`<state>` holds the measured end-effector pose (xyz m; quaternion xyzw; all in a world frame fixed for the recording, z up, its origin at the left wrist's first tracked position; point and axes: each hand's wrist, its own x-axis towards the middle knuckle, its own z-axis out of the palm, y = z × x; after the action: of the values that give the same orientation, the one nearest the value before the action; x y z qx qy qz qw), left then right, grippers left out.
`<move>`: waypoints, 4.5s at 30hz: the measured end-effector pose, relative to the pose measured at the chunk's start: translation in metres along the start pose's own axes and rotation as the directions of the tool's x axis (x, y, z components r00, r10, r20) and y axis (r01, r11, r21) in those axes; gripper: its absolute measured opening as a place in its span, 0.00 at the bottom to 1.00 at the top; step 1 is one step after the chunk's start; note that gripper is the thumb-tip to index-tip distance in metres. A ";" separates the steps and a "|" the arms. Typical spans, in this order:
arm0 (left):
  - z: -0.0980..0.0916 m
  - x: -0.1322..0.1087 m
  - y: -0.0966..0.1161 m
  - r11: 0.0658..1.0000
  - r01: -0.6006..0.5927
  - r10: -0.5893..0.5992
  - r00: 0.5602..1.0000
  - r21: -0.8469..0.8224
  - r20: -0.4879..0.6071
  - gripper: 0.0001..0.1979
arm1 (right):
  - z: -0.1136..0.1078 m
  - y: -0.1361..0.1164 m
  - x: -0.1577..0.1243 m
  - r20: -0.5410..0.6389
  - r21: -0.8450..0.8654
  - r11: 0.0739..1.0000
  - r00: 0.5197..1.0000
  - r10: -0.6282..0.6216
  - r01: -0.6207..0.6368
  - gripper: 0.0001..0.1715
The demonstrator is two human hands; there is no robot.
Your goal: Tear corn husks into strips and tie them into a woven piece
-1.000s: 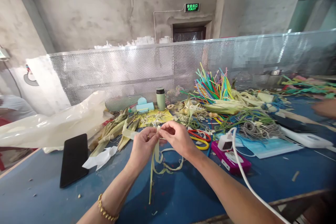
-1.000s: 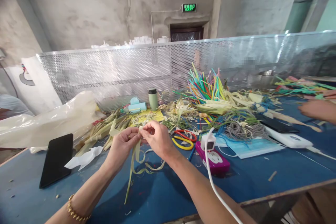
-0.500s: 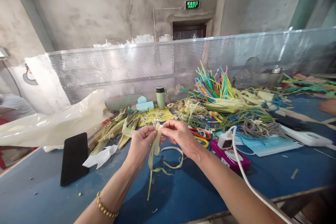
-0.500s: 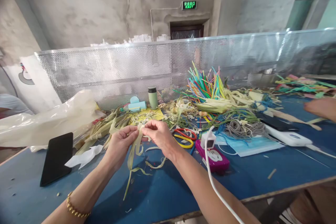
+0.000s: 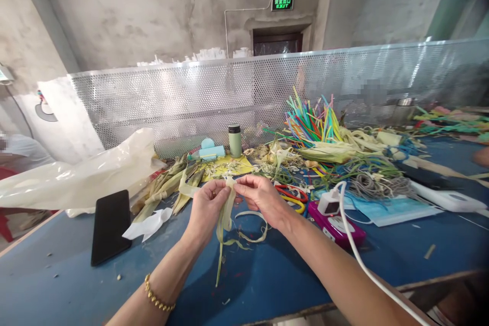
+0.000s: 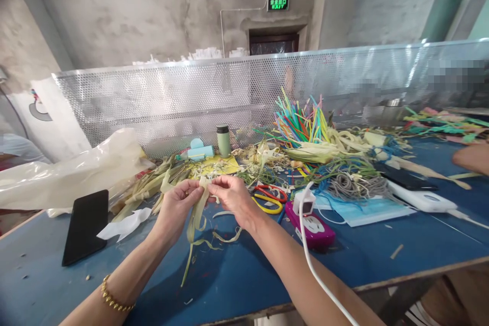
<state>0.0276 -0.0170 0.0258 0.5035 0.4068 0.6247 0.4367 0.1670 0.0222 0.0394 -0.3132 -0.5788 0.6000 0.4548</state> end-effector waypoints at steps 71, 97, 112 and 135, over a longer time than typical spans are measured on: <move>-0.001 -0.005 -0.003 0.687 -0.258 0.279 0.957 0.680 0.082 0.09 | 0.004 0.008 -0.004 0.026 -0.625 0.680 0.881 -0.473 0.384 0.04; -0.003 0.002 0.001 0.981 -0.013 -0.018 0.988 0.196 0.156 0.11 | -0.004 0.014 0.003 0.076 -0.553 0.708 0.873 -0.482 0.439 0.11; -0.020 0.011 0.004 0.981 0.134 -0.137 0.990 0.138 0.015 0.17 | -0.043 0.029 0.017 0.394 -0.884 0.255 0.918 -0.043 0.392 0.03; -0.022 0.020 -0.015 0.904 -0.100 0.141 0.988 0.417 -0.069 0.12 | -0.018 -0.010 0.004 0.054 -0.282 0.838 0.880 -0.472 0.467 0.08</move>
<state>0.0055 0.0048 0.0135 0.5772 0.5183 0.5745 0.2610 0.1838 0.0323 0.0474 -0.2298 -0.7144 0.3771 0.5428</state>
